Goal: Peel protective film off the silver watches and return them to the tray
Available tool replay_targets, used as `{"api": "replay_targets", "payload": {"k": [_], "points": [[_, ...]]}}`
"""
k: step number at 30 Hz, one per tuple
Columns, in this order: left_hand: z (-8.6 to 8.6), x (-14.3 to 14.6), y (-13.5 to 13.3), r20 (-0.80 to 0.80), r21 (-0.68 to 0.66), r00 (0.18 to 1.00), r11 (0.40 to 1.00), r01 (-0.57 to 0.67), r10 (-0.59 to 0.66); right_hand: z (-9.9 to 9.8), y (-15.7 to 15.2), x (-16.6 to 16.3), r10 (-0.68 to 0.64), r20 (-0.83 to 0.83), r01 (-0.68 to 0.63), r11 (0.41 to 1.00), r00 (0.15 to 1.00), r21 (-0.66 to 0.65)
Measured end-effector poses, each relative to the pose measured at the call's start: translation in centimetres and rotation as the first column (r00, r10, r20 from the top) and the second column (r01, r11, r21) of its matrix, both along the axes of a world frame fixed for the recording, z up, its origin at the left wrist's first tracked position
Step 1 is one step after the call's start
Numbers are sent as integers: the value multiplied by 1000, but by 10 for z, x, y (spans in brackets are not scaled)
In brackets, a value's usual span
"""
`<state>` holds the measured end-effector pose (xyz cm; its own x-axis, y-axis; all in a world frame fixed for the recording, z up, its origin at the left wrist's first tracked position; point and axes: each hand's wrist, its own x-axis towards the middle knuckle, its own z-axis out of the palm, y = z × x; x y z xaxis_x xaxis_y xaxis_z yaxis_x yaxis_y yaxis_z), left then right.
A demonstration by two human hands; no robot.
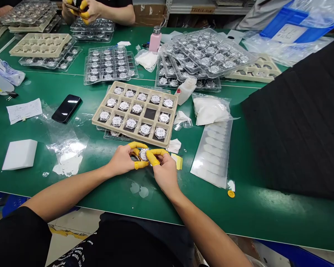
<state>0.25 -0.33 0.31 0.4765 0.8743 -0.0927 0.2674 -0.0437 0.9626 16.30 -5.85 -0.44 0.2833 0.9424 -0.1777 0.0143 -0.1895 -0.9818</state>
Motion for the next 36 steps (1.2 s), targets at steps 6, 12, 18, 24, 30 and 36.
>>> {"api": "replay_targets", "payload": {"k": [6, 12, 18, 24, 30, 36], "points": [[0, 1, 0, 11, -16, 1000, 1000, -3, 3, 4, 0, 1, -19, 9, 19, 1000, 1000, 11], [-1, 1, -1, 23, -39, 999, 999, -23, 24, 11, 3, 21, -48, -39, 51, 995, 998, 84], [-3, 1, -1, 28, -42, 999, 999, -26, 27, 8, 7, 30, 3, -70, 2, 997, 998, 71], [0, 1, -1, 37, -74, 999, 997, -8, 11, 7, 5, 24, 86, -94, -89, 996, 992, -31], [2, 1, -1, 29, -64, 1000, 998, -4, 6, 4, 3, 25, 162, -74, -167, 983, 984, -71], [4, 0, -1, 13, -38, 1000, 999, -7, 7, 15, 5, 23, 189, -14, -189, 979, 982, -78]]}}
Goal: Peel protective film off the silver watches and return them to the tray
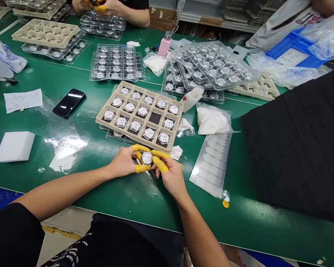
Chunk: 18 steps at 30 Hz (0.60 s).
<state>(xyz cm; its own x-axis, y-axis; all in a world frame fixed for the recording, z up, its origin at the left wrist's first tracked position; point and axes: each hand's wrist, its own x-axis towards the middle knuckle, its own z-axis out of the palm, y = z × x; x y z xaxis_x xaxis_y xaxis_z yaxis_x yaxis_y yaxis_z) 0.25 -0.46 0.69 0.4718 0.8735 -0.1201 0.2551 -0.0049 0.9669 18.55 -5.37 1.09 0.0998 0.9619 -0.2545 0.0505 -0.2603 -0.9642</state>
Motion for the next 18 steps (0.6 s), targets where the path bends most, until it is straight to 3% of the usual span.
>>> {"api": "replay_targets", "payload": {"k": [8, 13, 18], "points": [[-5, 1, -1, 13, -36, 1000, 999, 9, -8, 0, 1, -15, -109, -131, 103, 993, 985, -51], [-4, 0, -2, -4, 5, 1000, 1000, 8, -8, -2, 1, -17, -121, -128, 121, 993, 984, -10], [-2, 1, -2, 1, 24, 1000, 1000, 16, -16, -3, 3, -20, -158, -144, 152, 987, 977, -54]]}}
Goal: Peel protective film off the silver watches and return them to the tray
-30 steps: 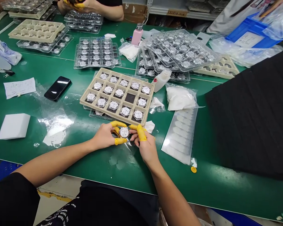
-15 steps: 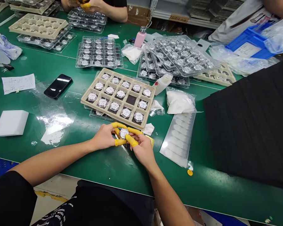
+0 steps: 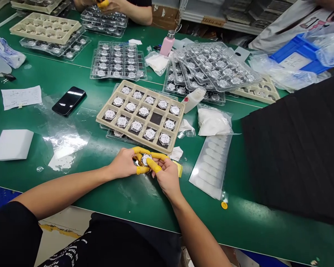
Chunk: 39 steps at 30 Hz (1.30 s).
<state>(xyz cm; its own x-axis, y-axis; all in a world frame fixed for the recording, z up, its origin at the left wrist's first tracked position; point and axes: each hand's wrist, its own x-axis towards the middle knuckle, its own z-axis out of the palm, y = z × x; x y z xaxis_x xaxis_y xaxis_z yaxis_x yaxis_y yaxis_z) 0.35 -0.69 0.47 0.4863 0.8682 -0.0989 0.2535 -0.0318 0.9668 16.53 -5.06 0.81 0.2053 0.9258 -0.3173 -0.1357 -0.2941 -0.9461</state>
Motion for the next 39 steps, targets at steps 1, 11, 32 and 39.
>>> {"api": "replay_targets", "payload": {"k": [1, 11, 32, 39], "points": [[0, 0, 0, -2, 3, 1000, 1000, 5, -5, -1, 1, -1, -7, -3, 7, 1000, 1000, -3], [0, 0, 3, 27, -74, 999, 997, 34, -32, 1, 4, 7, 57, -144, -59, 998, 988, -8], [0, -1, 3, 36, -86, 998, 995, 52, -49, -3, 2, 6, 45, -131, -42, 999, 990, 21], [-2, -2, 3, 33, -54, 998, 997, 51, -49, -6, 5, 0, -4, -84, 6, 1000, 996, 23]]}}
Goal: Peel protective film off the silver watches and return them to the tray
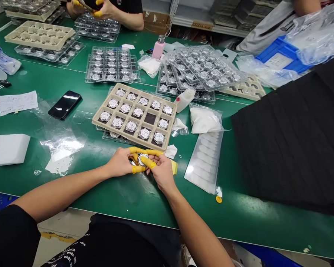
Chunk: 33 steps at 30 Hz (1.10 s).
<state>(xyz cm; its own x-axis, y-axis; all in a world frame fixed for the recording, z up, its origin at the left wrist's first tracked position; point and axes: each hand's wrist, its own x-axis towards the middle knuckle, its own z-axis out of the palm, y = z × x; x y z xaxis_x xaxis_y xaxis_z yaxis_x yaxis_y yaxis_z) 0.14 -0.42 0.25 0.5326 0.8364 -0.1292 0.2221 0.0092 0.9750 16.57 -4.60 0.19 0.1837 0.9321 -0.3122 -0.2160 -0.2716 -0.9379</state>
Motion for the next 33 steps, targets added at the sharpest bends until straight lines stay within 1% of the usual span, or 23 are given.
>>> {"api": "replay_targets", "payload": {"k": [2, 4, 6, 7, 9, 11, 12, 14, 16, 17, 18, 19, 20, 21, 22, 23, 24, 25, 26, 28, 29, 31, 33], "points": [[0, 0, 0, -13, 21, 1000, 1000, 12, -12, -1, 0, -1, -19, 26, 19, 1000, 999, -12], [1, 0, -1, -20, 37, 999, 999, 31, -30, 0, -2, 4, 29, 39, -29, 1000, 999, -6], [3, 1, 0, -6, 30, 999, 999, 37, -37, 4, -5, 16, 54, 62, -56, 997, 997, 44], [3, 1, 0, 0, 10, 999, 999, 33, -33, 8, -6, 22, 24, 78, -31, 995, 997, 90], [4, 2, 0, -6, -30, 1000, 999, 20, -21, 16, 0, 35, -109, 116, 86, 978, 987, 192], [4, 2, 0, -20, -33, 999, 999, 29, -30, 26, 16, 45, -227, 176, 181, 952, 958, 247], [3, 2, 0, -17, -25, 999, 999, 43, -44, 30, 29, 47, -254, 224, 194, 947, 941, 256], [1, 2, -1, 7, 1, 997, 997, 73, -73, 35, 62, 49, -259, 350, 168, 948, 900, 269], [-2, 2, -2, 39, 24, 994, 995, 97, -98, 37, 97, 47, -222, 492, 84, 954, 842, 287], [-3, 2, -2, 50, 38, 993, 994, 104, -106, 37, 112, 45, -173, 580, 18, 965, 796, 263], [-5, 1, -3, 56, 51, 992, 993, 109, -112, 37, 125, 43, -99, 682, -63, 976, 725, 209], [-6, 1, -3, 59, 63, 991, 992, 113, -116, 37, 134, 41, -35, 778, -129, 981, 628, 149], [-6, 1, -4, 61, 71, 991, 991, 115, -119, 38, 140, 39, 5, 860, -174, 980, 511, 98], [-7, 1, -4, 62, 76, 991, 990, 115, -120, 40, 142, 39, 3, 921, -193, 978, 389, 78], [-8, 1, -4, 65, 79, 991, 990, 115, -120, 43, 143, 41, -34, 959, -187, 978, 281, 89], [-8, 2, -4, 67, 81, 991, 990, 114, -120, 46, 141, 44, -83, 975, -160, 980, 206, 117], [-8, 2, -4, 67, 82, 991, 990, 114, -120, 51, 139, 50, -119, 978, -118, 983, 171, 140], [-8, 2, -4, 66, 84, 991, 990, 114, -120, 56, 137, 57, -126, 977, -70, 988, 170, 140], [-8, 2, -4, 63, 85, 991, 990, 114, -119, 62, 135, 66, -108, 975, -21, 993, 192, 114], [-7, 2, -4, 56, 87, 991, 989, 118, -123, 71, 131, 84, -27, 962, 27, 999, 271, 20], [-6, 2, -4, 55, 83, 991, 989, 119, -124, 73, 130, 91, 20, 952, 14, 1000, 305, -25], [-4, 1, -4, 59, 65, 991, 991, 117, -121, 73, 128, 99, 135, 930, -82, 990, 341, -114], [-2, 1, -4, 63, 40, 992, 993, 109, -111, 66, 129, 97, 249, 916, -198, 961, 315, -193]]}}
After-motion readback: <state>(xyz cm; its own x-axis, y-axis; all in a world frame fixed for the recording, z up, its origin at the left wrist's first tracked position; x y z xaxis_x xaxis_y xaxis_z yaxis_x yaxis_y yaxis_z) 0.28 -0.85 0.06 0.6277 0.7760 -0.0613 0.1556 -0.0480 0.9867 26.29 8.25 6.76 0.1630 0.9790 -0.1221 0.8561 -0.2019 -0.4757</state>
